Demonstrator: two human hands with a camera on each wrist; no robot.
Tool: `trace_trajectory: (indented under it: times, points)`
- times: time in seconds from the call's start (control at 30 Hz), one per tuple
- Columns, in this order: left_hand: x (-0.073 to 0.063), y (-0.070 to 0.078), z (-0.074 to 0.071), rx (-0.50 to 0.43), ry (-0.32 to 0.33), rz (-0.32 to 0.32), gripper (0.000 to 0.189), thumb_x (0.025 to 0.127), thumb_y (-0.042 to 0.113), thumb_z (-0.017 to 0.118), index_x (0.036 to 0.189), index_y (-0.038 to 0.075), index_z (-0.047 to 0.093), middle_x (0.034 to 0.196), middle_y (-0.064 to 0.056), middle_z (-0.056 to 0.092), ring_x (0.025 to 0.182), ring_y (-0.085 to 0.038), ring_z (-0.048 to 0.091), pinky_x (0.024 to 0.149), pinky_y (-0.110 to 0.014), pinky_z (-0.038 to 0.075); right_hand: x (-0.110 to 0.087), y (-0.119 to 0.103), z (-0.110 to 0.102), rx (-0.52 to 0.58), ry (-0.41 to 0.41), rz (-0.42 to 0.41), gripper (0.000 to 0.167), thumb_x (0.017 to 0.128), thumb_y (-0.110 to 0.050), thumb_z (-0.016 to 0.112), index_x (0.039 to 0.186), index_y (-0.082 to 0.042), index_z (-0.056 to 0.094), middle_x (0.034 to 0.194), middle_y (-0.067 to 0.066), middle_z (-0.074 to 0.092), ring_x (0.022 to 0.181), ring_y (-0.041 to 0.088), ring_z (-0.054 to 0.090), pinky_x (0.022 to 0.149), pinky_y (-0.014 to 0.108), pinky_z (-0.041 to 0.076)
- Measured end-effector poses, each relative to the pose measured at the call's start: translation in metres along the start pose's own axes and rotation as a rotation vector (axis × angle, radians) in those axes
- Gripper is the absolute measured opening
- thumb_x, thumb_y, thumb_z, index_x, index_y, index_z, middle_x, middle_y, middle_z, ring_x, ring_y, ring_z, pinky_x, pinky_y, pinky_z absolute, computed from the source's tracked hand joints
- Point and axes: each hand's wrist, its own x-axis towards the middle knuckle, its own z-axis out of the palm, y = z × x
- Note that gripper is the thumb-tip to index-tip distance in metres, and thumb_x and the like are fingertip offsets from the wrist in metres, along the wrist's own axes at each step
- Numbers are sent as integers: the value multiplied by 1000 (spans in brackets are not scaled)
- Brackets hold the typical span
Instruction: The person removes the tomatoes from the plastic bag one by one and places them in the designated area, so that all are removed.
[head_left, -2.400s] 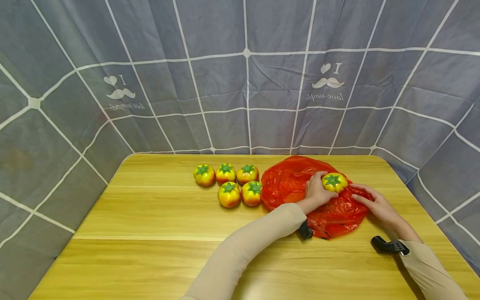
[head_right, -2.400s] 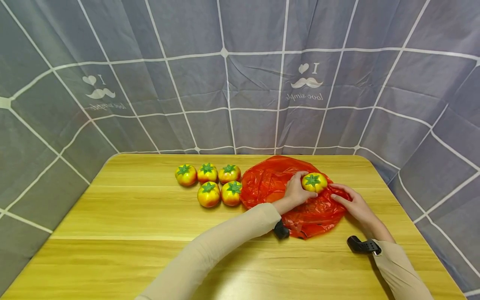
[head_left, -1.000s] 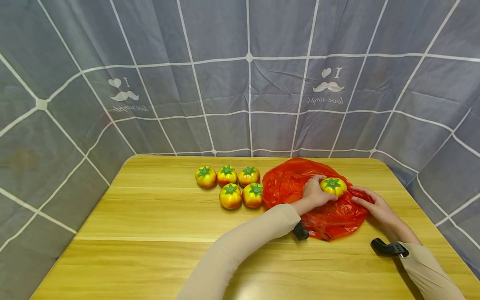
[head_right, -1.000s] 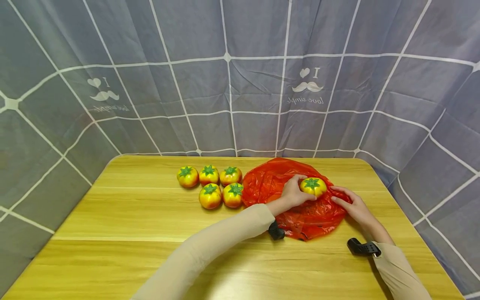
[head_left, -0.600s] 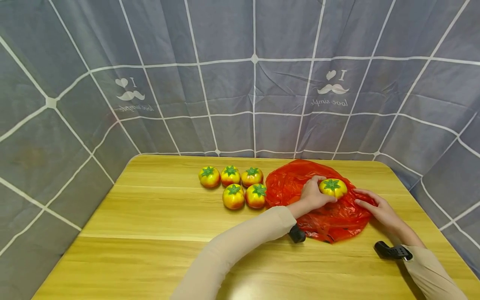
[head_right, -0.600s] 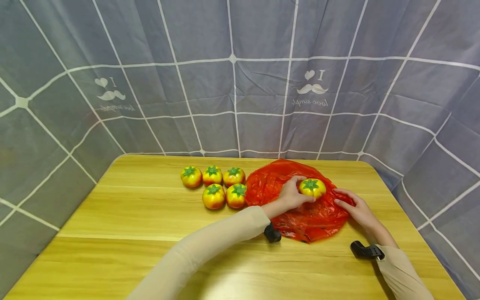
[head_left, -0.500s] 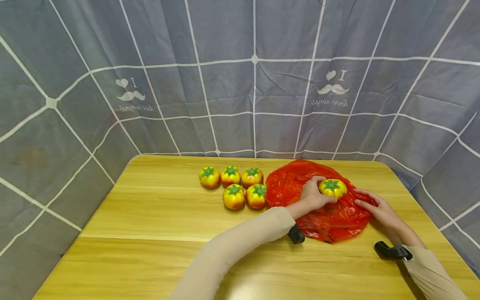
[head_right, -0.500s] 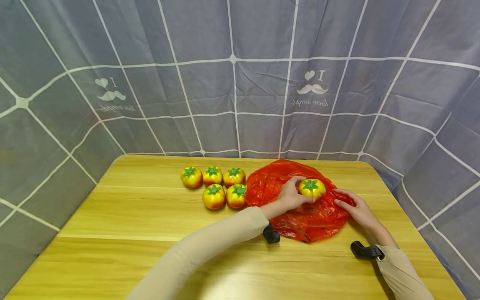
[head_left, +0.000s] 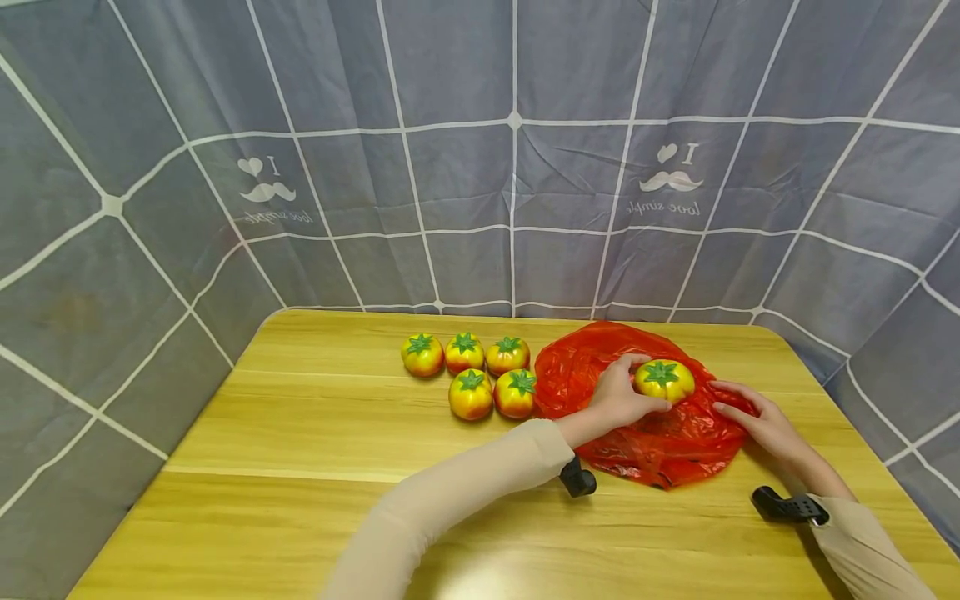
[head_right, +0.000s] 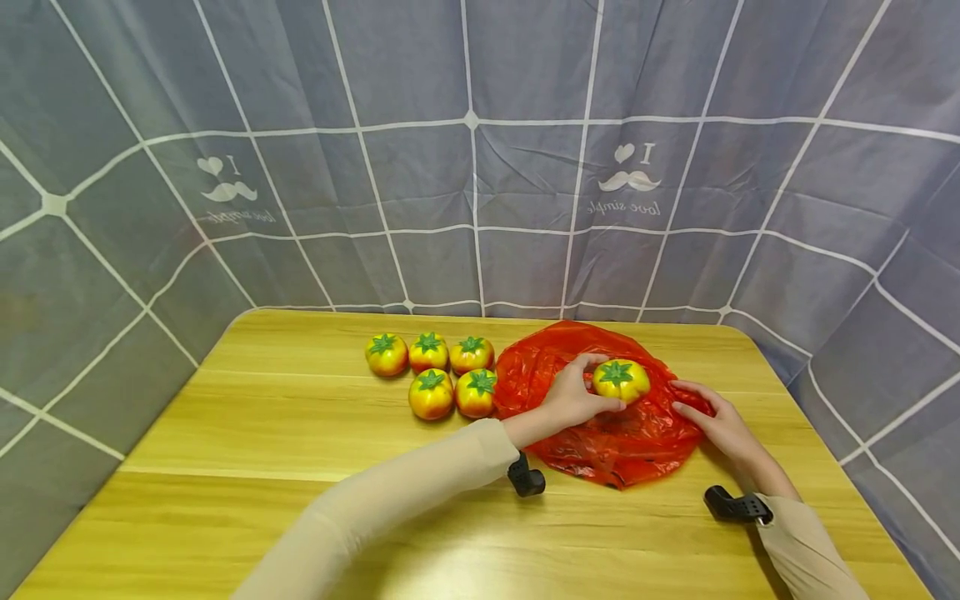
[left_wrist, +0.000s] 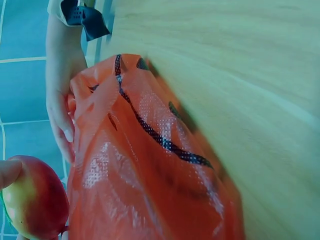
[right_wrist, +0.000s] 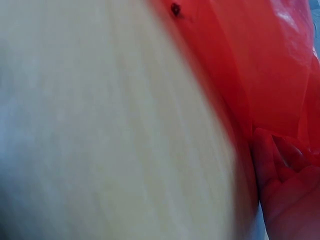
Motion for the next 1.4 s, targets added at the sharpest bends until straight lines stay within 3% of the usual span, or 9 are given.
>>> trace_trajectory:
  times: [0.37,0.73,1.07,1.4]
  points:
    - [-16,-1,-24,-54,-12,52,65,71,17,85,128,13,53,126,-1,59,101,-8,57,83,-14,46,0,1,-1,-32,9,-20,37,95,-9,57,132,-5,54,110,-38,52,94,-17,51,75,5,45]
    - [-32,-5,-52,-127,-48,86,66,73,15,83,131,11,51,125,-3,57,93,-10,56,77,-12,46,1,2,-1,47,-17,-19,38,95,-5,55,132,-13,56,110,-35,57,93,-15,56,73,7,48]
    - [-43,-10,-71,-137,-34,80,66,74,17,83,132,13,51,125,-3,56,95,-11,52,75,-13,45,-1,3,-3,-31,7,-7,38,95,-7,56,133,-12,55,110,-40,51,95,-19,50,74,5,44]
    - [-61,-21,-83,-220,16,76,67,75,14,81,134,11,50,131,-5,54,96,-9,53,85,-24,51,-1,0,-1,-26,8,-3,37,95,-8,56,132,-14,56,109,-40,50,93,-19,50,72,5,46]
